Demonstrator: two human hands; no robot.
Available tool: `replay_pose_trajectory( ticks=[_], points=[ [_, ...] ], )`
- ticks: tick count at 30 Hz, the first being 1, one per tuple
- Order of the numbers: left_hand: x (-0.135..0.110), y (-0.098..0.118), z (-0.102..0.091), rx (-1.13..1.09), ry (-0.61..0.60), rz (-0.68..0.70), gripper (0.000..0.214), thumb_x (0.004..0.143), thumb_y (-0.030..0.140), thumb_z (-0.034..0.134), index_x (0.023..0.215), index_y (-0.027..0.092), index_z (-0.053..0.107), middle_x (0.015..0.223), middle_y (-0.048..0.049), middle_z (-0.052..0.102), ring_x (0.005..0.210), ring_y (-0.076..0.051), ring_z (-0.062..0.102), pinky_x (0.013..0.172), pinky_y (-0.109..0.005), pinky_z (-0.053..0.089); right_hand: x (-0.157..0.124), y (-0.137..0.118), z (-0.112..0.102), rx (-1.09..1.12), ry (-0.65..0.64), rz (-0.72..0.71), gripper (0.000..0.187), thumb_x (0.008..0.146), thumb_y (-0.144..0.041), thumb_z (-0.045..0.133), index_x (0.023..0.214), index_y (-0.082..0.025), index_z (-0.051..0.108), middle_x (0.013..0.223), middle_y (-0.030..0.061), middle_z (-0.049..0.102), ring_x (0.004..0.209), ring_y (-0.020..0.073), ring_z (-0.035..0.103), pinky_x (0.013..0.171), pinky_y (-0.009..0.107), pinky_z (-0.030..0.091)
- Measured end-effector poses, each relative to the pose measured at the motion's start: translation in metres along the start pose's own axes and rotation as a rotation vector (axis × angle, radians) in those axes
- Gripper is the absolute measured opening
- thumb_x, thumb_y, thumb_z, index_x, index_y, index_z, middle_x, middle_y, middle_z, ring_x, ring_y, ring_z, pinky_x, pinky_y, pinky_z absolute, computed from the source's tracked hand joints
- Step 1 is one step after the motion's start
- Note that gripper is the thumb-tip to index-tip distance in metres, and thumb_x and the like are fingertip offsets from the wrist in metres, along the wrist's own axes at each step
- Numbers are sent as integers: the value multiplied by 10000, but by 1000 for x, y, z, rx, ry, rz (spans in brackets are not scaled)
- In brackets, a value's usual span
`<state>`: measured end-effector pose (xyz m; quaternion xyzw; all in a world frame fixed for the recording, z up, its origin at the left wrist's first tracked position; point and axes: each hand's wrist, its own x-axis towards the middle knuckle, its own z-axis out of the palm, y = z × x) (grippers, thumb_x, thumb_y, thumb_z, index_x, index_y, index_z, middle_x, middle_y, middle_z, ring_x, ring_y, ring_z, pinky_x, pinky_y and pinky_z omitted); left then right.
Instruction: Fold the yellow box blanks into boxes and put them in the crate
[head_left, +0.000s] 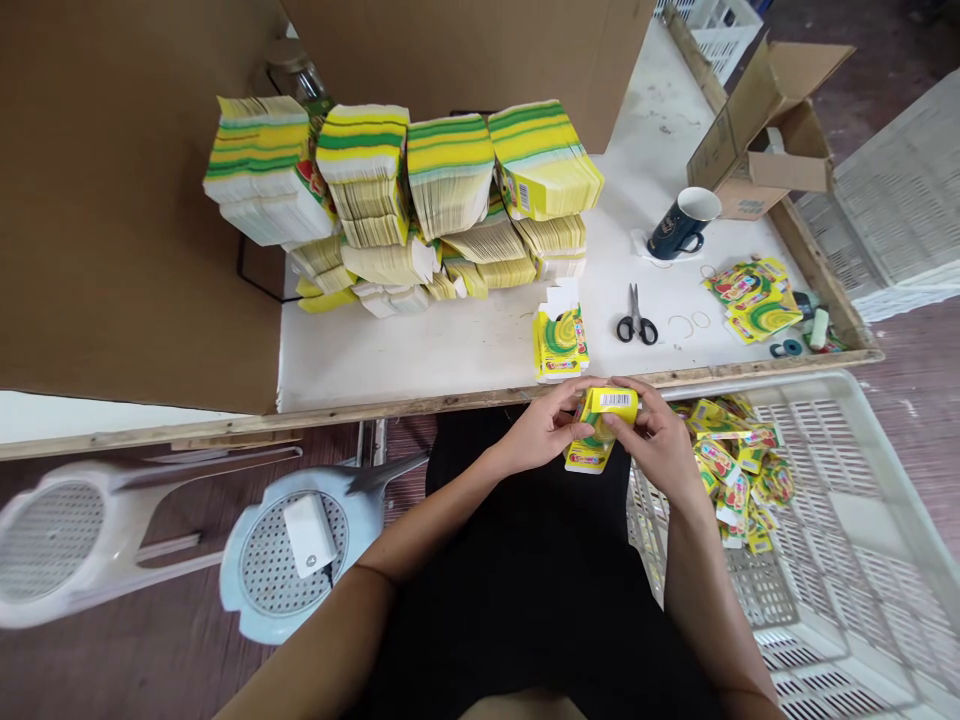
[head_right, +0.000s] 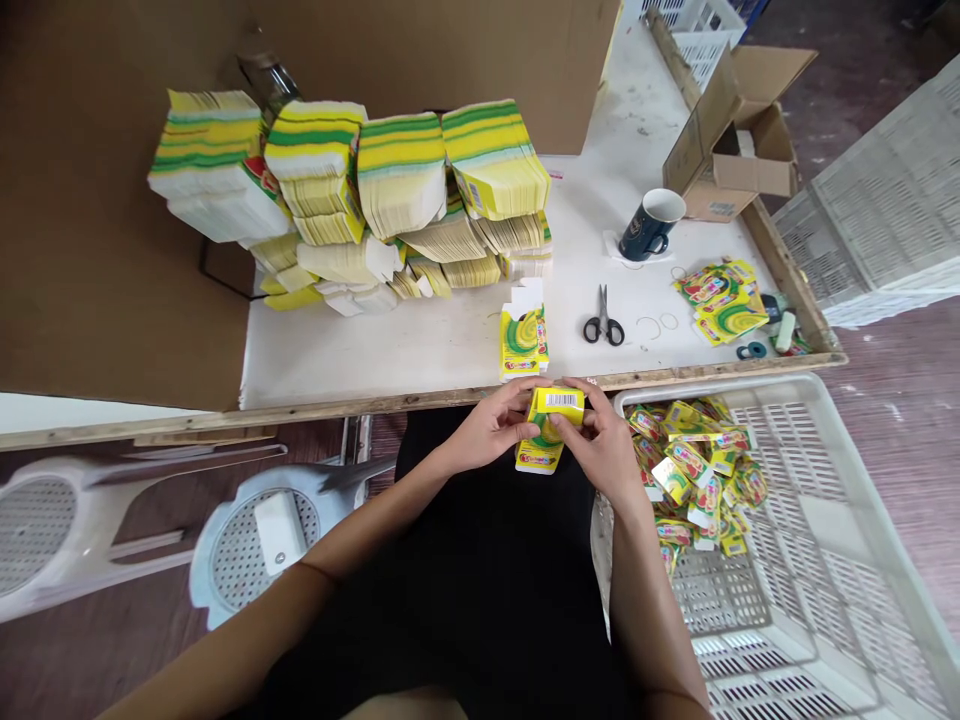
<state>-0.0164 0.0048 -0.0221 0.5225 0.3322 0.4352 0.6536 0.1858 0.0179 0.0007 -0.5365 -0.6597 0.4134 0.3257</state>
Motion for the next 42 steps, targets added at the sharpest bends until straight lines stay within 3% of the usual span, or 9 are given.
replay_pose_trajectory(
  ticks=[10, 13, 17, 20, 24, 29, 32, 37, 42],
  points=[
    [-2, -3, 3, 103, 14, 38, 560, 953, 417, 668, 1474, 267, 527, 1437, -148, 616, 1023, -223, 720, 875, -334, 593, 0, 4, 13, -93, 54, 57, 411, 897, -357, 697, 1288, -256, 620, 499, -102, 545, 411, 129, 450, 459, 264, 341],
    [-2, 1, 0, 67, 37, 31, 561, 932, 400, 703, 1452, 259, 544, 1379, -141, 655, 1032, -233, 725, 874, -336, 592, 2, 7, 13, -126, 59, -3, 459, 905, -413, 704, 1332, -261, 639, 756, -21, 731, 518, 150, 569, 525, 290, 449],
    [1, 2, 0, -10, 59, -3, 589, 883, 417, 766, 1410, 243, 569, 1261, -121, 711, 974, -221, 734, 822, -311, 596, 3, 11, 9, 14, 100, -109, 389, 971, -471, 629, 1289, -267, 717, 1252, 77, 754, 1033, 243, 729, 884, 388, 586],
    [3, -4, 9, -33, 74, 15, 587, 863, 435, 788, 1380, 236, 595, 1252, -122, 713, 989, -224, 735, 842, -321, 599, 3, 10, 11, 170, 180, -95, 321, 942, -496, 678, 1139, -268, 787, 1178, 76, 783, 1168, 277, 708, 1010, 448, 567],
    [5, -8, 26, 39, 73, 107, 535, 933, 401, 706, 1427, 250, 566, 1384, -146, 669, 1076, -253, 737, 915, -384, 614, -1, 8, 11, 229, 287, -106, 270, 891, -489, 749, 1018, -259, 811, 1038, 79, 796, 1034, 277, 739, 937, 450, 588],
    [19, -8, 12, 474, 128, 270, 624, 977, 306, 635, 1563, 256, 427, 1589, -159, 517, 1479, -315, 504, 1259, -546, 380, -17, 10, -24, -175, 717, -158, 240, 947, -415, 701, 1099, -254, 792, 1048, 93, 756, 1009, 288, 694, 924, 490, 546],
    [32, -16, -14, 796, 247, 169, 704, 916, 201, 694, 1567, 174, 427, 1690, -213, 339, 1627, -356, 210, 1324, -619, 181, -23, 10, -46, -500, 965, -176, 296, 921, -391, 741, 1174, -242, 781, 1225, 144, 683, 1213, 356, 605, 1082, 600, 423],
    [37, -32, -43, 881, 255, 101, 412, 962, 120, 562, 1358, 163, 666, 1551, -155, 569, 1522, -296, 458, 1277, -552, 373, -17, 14, -26, -265, 732, -158, 238, 950, -404, 693, 1042, -207, 789, 1064, 123, 732, 1092, 301, 653, 996, 514, 480],
    [19, -24, -36, 859, 385, 364, 353, 1012, 115, 471, 1224, 177, 746, 1339, -123, 737, 1344, -247, 653, 1173, -480, 532, 1, 13, 21, 308, 514, 94, 410, 939, -563, 654, 989, -183, 801, 901, 91, 779, 737, 182, 633, 724, 348, 490]
  ],
)
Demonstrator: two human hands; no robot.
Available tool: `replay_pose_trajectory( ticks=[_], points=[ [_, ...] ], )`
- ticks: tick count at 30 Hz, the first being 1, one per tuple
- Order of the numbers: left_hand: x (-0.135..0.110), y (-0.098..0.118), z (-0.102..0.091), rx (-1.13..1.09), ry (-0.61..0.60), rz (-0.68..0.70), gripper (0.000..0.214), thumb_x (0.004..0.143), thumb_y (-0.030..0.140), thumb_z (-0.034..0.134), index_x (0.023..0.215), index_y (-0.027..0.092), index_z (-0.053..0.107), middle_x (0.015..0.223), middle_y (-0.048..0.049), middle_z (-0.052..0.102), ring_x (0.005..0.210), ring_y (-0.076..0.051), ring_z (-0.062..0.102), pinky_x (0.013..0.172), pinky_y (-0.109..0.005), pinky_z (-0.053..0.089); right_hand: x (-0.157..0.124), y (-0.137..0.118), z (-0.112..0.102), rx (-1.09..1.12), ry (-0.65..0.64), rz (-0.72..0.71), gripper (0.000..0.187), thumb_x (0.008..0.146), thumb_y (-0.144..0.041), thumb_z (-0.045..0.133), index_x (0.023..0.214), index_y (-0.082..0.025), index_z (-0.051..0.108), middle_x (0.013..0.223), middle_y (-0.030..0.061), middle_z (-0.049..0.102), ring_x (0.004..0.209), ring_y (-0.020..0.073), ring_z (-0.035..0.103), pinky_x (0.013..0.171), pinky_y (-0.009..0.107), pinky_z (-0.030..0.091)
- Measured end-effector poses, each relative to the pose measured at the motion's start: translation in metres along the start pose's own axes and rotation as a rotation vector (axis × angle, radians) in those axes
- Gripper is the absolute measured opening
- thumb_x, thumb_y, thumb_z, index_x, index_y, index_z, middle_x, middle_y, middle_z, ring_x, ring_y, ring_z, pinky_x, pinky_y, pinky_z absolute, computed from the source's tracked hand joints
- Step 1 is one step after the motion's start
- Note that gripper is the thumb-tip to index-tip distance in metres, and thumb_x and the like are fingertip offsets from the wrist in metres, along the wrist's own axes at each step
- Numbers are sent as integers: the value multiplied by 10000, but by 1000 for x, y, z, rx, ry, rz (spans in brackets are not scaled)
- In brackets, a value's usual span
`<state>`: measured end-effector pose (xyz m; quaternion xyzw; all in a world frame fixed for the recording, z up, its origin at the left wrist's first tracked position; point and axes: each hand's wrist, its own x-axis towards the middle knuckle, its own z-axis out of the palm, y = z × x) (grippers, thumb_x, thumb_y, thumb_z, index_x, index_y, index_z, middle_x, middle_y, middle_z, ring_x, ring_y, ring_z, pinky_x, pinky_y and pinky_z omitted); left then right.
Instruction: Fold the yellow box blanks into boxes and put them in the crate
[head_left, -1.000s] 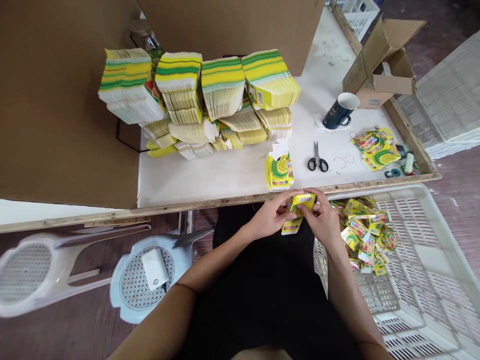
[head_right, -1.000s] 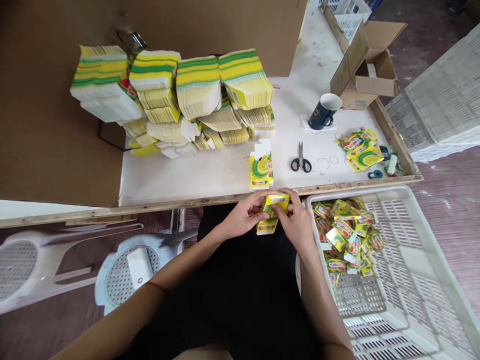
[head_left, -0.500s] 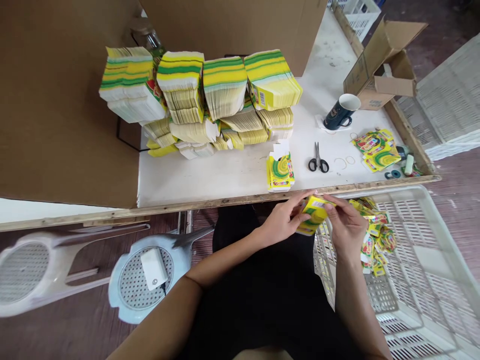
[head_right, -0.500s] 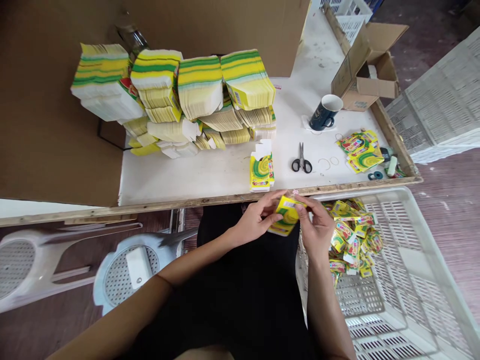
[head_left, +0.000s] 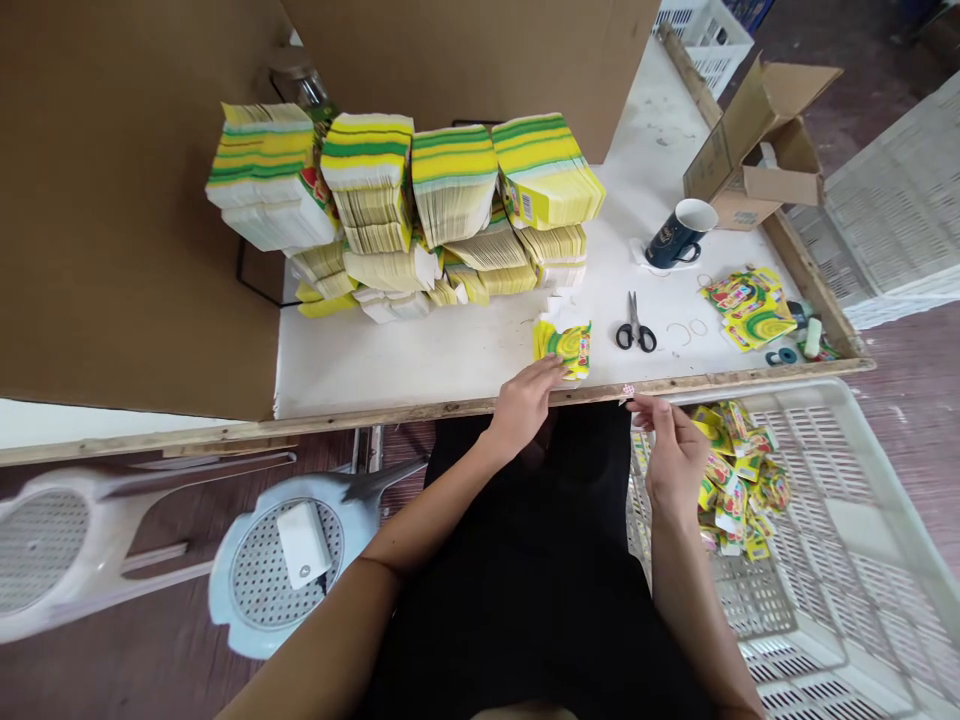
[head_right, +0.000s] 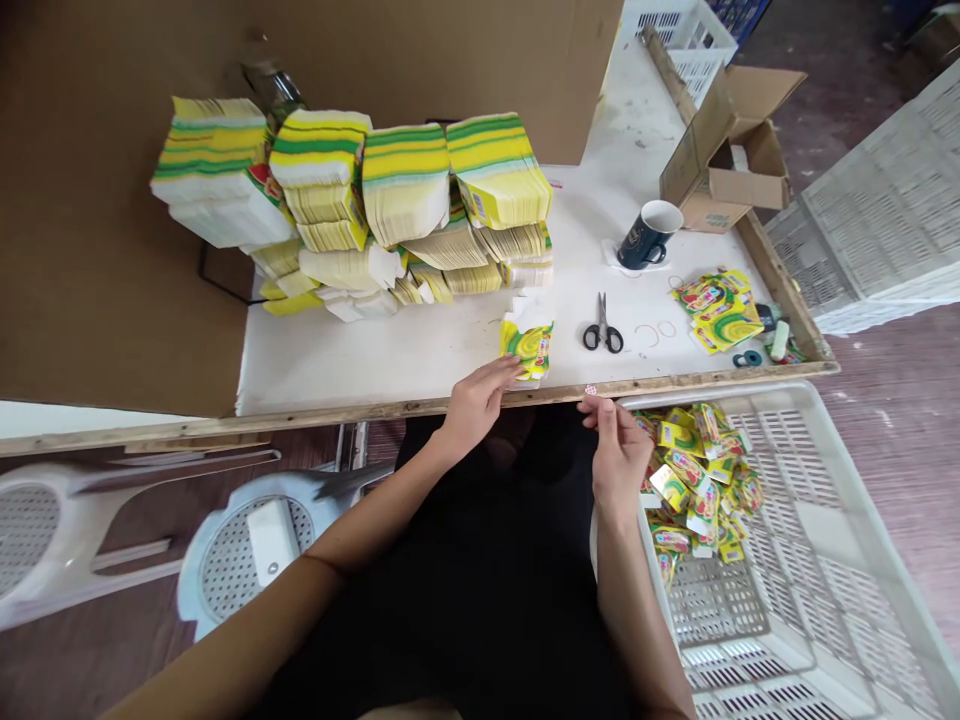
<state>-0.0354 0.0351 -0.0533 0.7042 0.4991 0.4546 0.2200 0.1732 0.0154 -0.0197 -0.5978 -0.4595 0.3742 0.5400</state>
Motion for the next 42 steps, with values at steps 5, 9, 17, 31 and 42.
replay_pose_trajectory(
  ticks=[5, 9, 17, 31, 42],
  points=[
    [-18, 26, 10, -51, 19, 384, 354, 1005, 98, 538, 1321, 181, 674, 1306, -110, 755, 1314, -208, 674, 1138, -405, 575, 6, 1, 15, 289, -36, 215, 424, 707, -516, 889, 960, -190, 789, 862, 46, 773, 646, 122, 590, 592, 265, 427],
    [-26, 31, 26, -90, -59, 410, 404, 1011, 89, 511, 1387, 183, 627, 1346, -114, 734, 1346, -206, 649, 1138, -389, 576, 7, 8, 10, 295, 52, 192, 413, 686, -475, 913, 951, -205, 748, 824, 13, 753, 657, 126, 619, 618, 265, 479],
    [-16, 42, 24, -498, 16, 165, 573, 961, 280, 681, 1512, 274, 522, 1645, -141, 451, 1573, -300, 370, 1292, -525, 344, 1, 14, -1, 316, 7, 124, 431, 708, -433, 911, 998, -228, 667, 891, 31, 792, 838, 187, 748, 831, 335, 590],
    [0, 46, 14, -1238, -297, -405, 629, 789, 618, 796, 1218, 160, 751, 1262, -168, 748, 1275, -348, 657, 1089, -445, 504, -11, 10, 9, 242, -176, 120, 332, 777, -473, 867, 995, -246, 763, 1002, 52, 778, 960, 215, 728, 904, 372, 583],
    [-3, 41, 21, -990, -29, -523, 581, 797, 629, 779, 1100, 135, 733, 1059, -104, 780, 984, -223, 722, 932, -343, 554, -13, 4, 10, 137, -281, 115, 319, 826, -475, 826, 1008, -221, 760, 889, 41, 755, 791, 184, 676, 752, 325, 568]
  ],
)
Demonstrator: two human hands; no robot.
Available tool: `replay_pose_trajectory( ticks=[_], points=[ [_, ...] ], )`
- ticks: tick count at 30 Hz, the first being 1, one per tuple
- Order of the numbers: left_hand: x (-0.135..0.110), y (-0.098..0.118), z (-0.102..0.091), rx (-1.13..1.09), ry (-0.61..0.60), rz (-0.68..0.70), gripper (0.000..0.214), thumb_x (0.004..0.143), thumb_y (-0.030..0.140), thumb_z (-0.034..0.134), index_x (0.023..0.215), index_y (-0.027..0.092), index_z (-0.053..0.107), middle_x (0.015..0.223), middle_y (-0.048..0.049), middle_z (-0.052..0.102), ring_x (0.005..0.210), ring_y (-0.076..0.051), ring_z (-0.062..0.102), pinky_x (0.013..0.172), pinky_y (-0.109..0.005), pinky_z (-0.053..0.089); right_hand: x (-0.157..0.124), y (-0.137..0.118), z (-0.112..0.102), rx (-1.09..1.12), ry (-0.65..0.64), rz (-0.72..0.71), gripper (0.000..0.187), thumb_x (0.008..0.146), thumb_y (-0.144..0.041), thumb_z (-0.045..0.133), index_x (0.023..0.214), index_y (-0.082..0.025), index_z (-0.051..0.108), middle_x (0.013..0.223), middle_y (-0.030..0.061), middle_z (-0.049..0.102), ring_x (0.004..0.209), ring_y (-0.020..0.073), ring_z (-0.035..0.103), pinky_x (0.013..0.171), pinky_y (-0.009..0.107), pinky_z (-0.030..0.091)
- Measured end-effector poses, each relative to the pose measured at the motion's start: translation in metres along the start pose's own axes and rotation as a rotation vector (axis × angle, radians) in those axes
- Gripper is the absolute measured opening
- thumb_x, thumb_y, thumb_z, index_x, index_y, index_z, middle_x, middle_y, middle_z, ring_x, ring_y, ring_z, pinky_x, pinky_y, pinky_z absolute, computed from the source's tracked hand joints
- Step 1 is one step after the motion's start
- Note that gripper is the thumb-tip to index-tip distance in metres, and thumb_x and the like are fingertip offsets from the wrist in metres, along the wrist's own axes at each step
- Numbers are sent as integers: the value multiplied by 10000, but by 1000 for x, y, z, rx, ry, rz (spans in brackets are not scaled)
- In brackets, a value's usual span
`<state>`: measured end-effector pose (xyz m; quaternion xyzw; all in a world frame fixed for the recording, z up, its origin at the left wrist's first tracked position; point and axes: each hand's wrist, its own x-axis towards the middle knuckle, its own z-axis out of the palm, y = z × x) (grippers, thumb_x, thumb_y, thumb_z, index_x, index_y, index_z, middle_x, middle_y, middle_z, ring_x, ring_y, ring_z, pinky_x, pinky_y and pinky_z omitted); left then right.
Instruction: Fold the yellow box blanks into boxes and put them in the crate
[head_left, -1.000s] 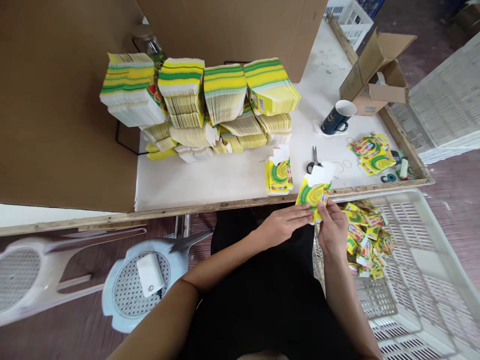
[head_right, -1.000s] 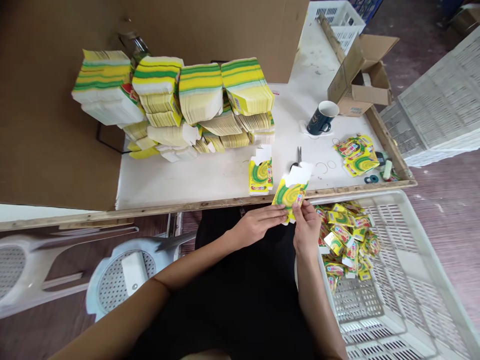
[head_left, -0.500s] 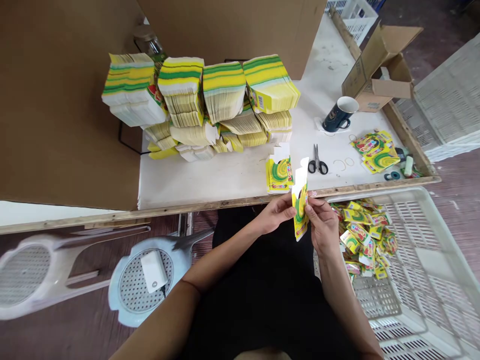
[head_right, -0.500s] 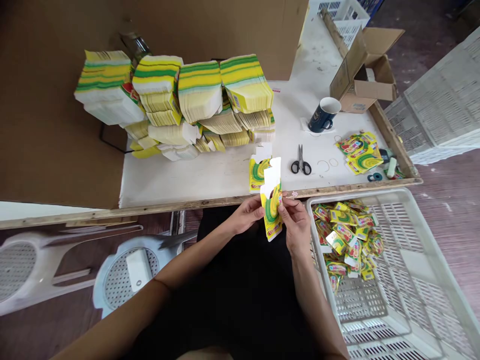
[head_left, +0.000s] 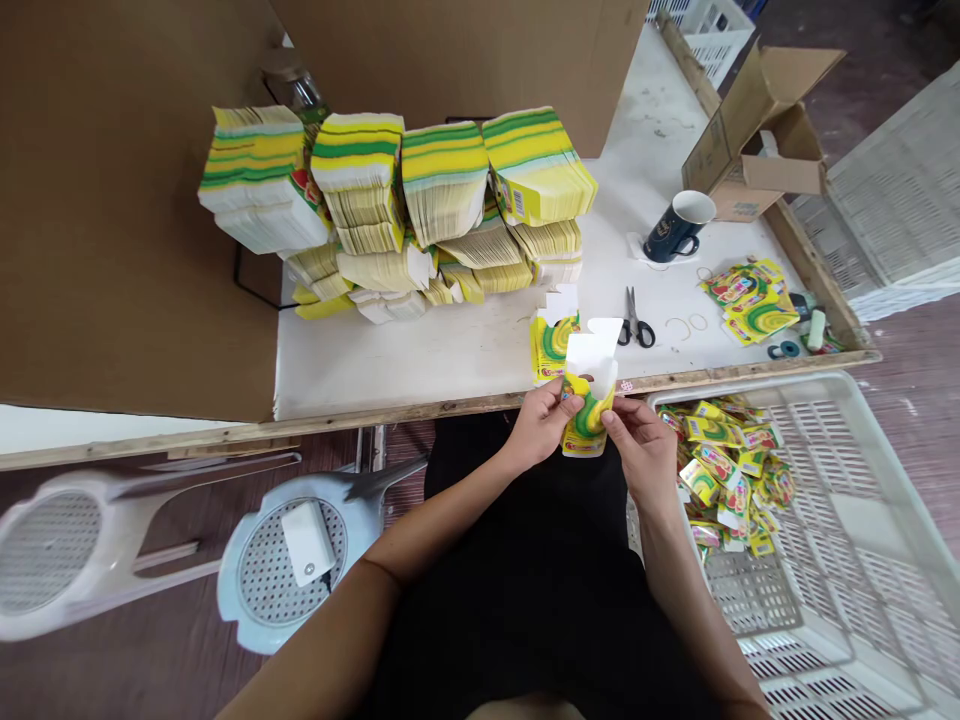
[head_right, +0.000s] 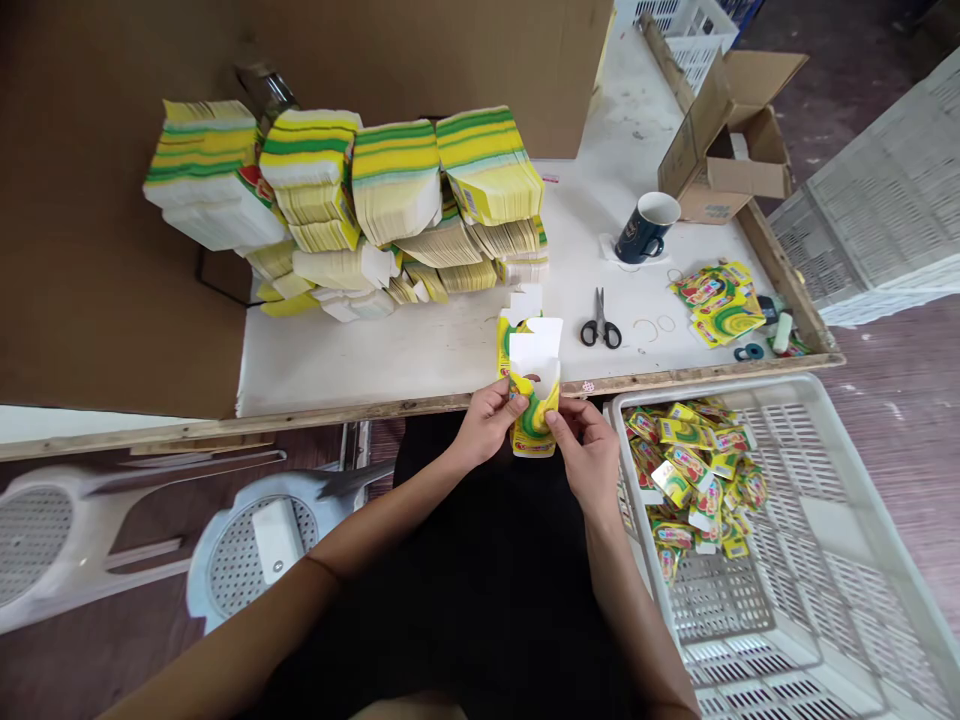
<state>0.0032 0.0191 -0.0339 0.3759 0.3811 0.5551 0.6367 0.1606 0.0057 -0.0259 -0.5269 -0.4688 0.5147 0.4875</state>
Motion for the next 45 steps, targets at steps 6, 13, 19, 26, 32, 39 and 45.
replay_pose_trajectory(
  ticks=[6, 13, 19, 26, 32, 39, 45],
  points=[
    [-2, 2, 8, 125, 48, 12, 588, 851, 645, 707, 1136, 132, 684, 1063, -114, 766, 964, -230, 723, 938, -375, 562, 1, 0, 8, -41, 92, -38, 335, 829, -525, 799, 867, -205, 706, 783, 29, 718, 706, 169, 644, 688, 304, 559],
    [-8, 4, 2, 209, -46, 33, 799, 880, 495, 752, 1528, 256, 351, 1129, -104, 743, 949, -234, 751, 891, -387, 585, 6, -4, -5, -128, 130, -141, 383, 848, -459, 802, 1113, -232, 645, 896, 27, 723, 674, 149, 624, 654, 288, 541],
    [-9, 14, -7, 224, -232, 22, 695, 936, 458, 686, 1535, 250, 403, 1171, -114, 724, 1059, -247, 714, 962, -402, 567, 7, -8, -18, -121, -69, -151, 610, 860, -410, 796, 1409, -288, 557, 1003, 23, 731, 787, 170, 681, 649, 271, 525],
    [-12, 12, -8, 169, -314, -105, 519, 850, 416, 782, 1258, 220, 527, 1016, -57, 678, 872, -183, 679, 822, -323, 550, 7, -17, -30, -194, -157, -117, 263, 927, -474, 704, 1040, -237, 709, 734, -12, 628, 552, 126, 520, 501, 256, 420],
    [-14, 6, -7, 207, -337, -160, 493, 811, 369, 815, 1165, 224, 505, 1017, -56, 693, 802, -161, 675, 742, -292, 536, 9, -19, -32, -346, -114, -251, 311, 978, -497, 627, 869, -228, 742, 852, 47, 704, 794, 199, 651, 712, 312, 510],
    [-15, 10, -5, 183, -350, -129, 927, 859, 462, 775, 1605, 302, 249, 1200, -129, 729, 963, -263, 746, 862, -396, 581, 10, -10, -30, -185, 3, -206, 400, 899, -481, 745, 1242, -288, 675, 1099, 71, 739, 934, 224, 709, 779, 340, 569],
    [-14, 6, -7, 305, -320, -24, 568, 925, 368, 700, 1454, 243, 535, 1334, -144, 673, 1113, -264, 711, 888, -354, 595, 9, -20, -41, -359, -42, -397, 423, 1008, -583, 520, 1023, -278, 813, 1066, 87, 737, 1051, 281, 664, 949, 458, 526]
  ],
)
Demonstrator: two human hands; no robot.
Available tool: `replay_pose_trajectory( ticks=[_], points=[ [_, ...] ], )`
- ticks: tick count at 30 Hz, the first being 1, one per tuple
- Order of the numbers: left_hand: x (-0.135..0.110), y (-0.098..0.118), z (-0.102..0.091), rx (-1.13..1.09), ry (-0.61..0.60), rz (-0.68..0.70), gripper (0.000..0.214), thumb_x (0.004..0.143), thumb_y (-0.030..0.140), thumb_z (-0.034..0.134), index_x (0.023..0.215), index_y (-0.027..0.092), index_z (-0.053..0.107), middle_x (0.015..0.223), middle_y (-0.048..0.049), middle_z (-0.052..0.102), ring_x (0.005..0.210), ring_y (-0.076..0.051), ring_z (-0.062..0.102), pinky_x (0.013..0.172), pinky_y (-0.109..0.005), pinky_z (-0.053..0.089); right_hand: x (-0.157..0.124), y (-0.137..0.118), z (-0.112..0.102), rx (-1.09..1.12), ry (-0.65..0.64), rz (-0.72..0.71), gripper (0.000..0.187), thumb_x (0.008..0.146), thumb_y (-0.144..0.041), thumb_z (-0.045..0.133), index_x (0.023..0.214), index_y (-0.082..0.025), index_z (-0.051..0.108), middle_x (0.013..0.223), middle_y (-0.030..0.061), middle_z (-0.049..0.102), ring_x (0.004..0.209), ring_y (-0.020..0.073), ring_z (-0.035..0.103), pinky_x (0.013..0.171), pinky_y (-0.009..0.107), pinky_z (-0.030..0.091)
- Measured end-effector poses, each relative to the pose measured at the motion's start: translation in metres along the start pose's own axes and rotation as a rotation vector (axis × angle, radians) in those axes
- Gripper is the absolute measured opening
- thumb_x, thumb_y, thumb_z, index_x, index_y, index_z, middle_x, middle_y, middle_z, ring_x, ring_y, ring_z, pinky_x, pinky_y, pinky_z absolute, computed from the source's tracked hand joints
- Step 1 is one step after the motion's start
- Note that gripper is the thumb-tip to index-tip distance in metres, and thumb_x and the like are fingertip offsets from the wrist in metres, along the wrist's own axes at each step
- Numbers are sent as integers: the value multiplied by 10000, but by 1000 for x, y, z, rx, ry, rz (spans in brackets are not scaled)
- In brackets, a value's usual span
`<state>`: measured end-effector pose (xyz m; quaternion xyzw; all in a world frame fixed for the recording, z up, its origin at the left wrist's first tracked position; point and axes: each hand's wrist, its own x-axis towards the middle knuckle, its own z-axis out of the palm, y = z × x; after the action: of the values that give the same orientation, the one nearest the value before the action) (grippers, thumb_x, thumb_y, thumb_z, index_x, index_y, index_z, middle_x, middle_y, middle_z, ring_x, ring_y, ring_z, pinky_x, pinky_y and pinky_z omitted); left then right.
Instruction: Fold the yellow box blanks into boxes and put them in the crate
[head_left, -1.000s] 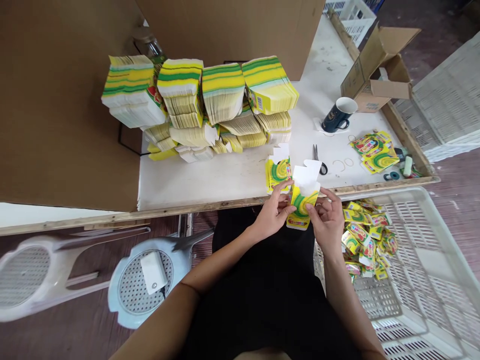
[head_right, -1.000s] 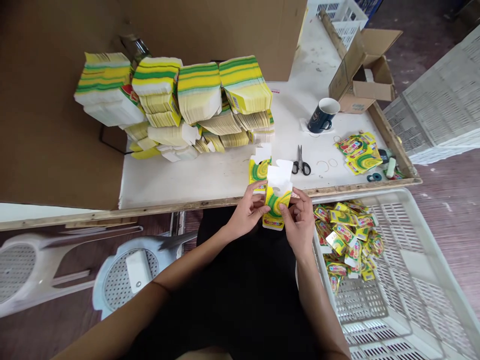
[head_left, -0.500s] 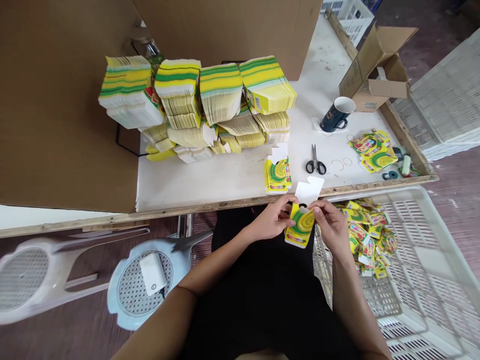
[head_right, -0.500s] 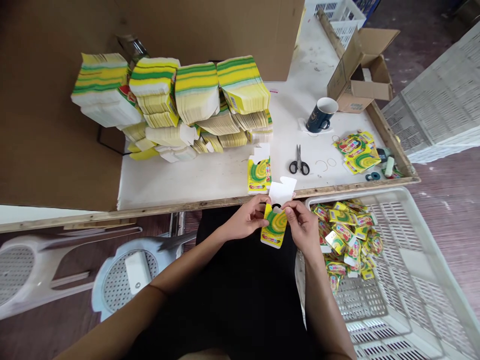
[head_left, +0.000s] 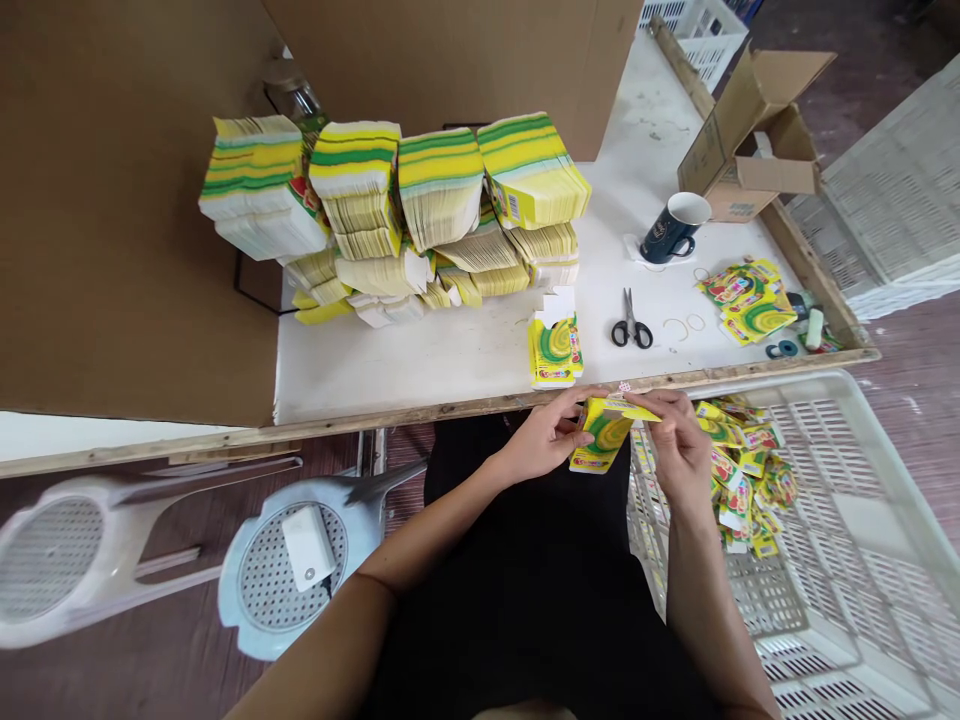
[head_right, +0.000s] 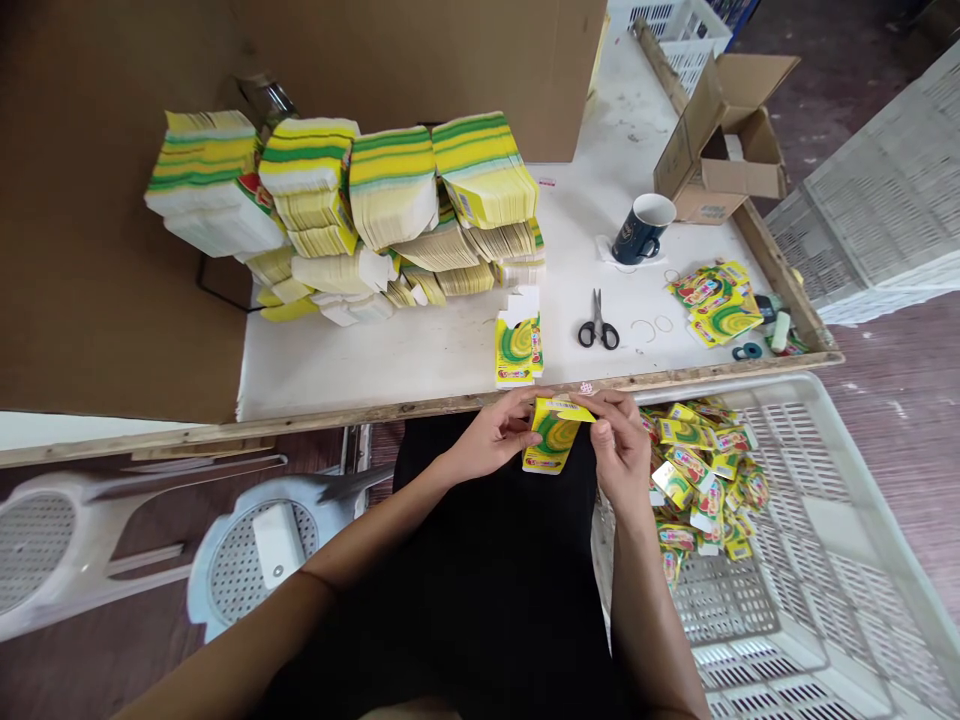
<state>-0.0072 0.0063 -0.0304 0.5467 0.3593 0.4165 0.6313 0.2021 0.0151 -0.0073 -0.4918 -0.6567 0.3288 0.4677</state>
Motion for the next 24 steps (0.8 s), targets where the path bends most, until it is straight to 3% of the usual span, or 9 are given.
replay_pose_trajectory(
  ticks=[3, 6, 8, 11, 19, 24],
  points=[
    [-1, -1, 1, 79, 36, 49, 519, 947, 310, 662, 1448, 239, 549, 1421, -147, 627, 1123, -241, 699, 928, -354, 589, 1, -6, -4, 3, -111, 89, 392, 956, -583, 608, 1113, -279, 800, 936, 51, 743, 726, 197, 624, 682, 350, 519],
    [-2, 0, 3, 132, 25, 52, 530, 964, 283, 623, 1484, 245, 522, 1405, -146, 641, 1148, -243, 691, 974, -376, 576, 1, -6, -1, -50, -202, 207, 421, 866, -494, 745, 1213, -256, 727, 749, -16, 701, 476, 111, 408, 470, 272, 343],
    [-2, 2, 4, 148, -4, 41, 544, 973, 277, 605, 1506, 251, 499, 1371, -148, 661, 1187, -257, 682, 998, -388, 564, 0, -4, 2, -111, -209, 236, 416, 873, -479, 727, 1210, -238, 683, 583, -65, 604, 435, 108, 353, 456, 263, 293],
    [-2, 3, 4, 164, -33, 26, 563, 985, 272, 578, 1535, 261, 457, 1332, -149, 681, 1198, -265, 678, 993, -397, 561, 0, 0, 5, -241, -187, 230, 376, 890, -463, 697, 1182, -231, 647, 473, -106, 486, 428, 119, 390, 487, 255, 304],
    [-2, 4, 3, 91, -26, -66, 602, 971, 347, 614, 1538, 253, 434, 1280, -153, 693, 948, -223, 733, 858, -369, 591, 0, 1, 3, -269, -228, 185, 397, 877, -389, 677, 1234, -228, 613, 517, -120, 437, 430, 109, 392, 497, 254, 296],
    [-3, 9, 5, 132, -15, -39, 581, 967, 296, 601, 1527, 240, 456, 1229, -141, 705, 1001, -227, 716, 845, -333, 580, 1, 4, 8, -292, -208, 208, 396, 854, -357, 673, 1221, -233, 592, 511, -125, 448, 442, 122, 415, 512, 260, 323]
  ],
)
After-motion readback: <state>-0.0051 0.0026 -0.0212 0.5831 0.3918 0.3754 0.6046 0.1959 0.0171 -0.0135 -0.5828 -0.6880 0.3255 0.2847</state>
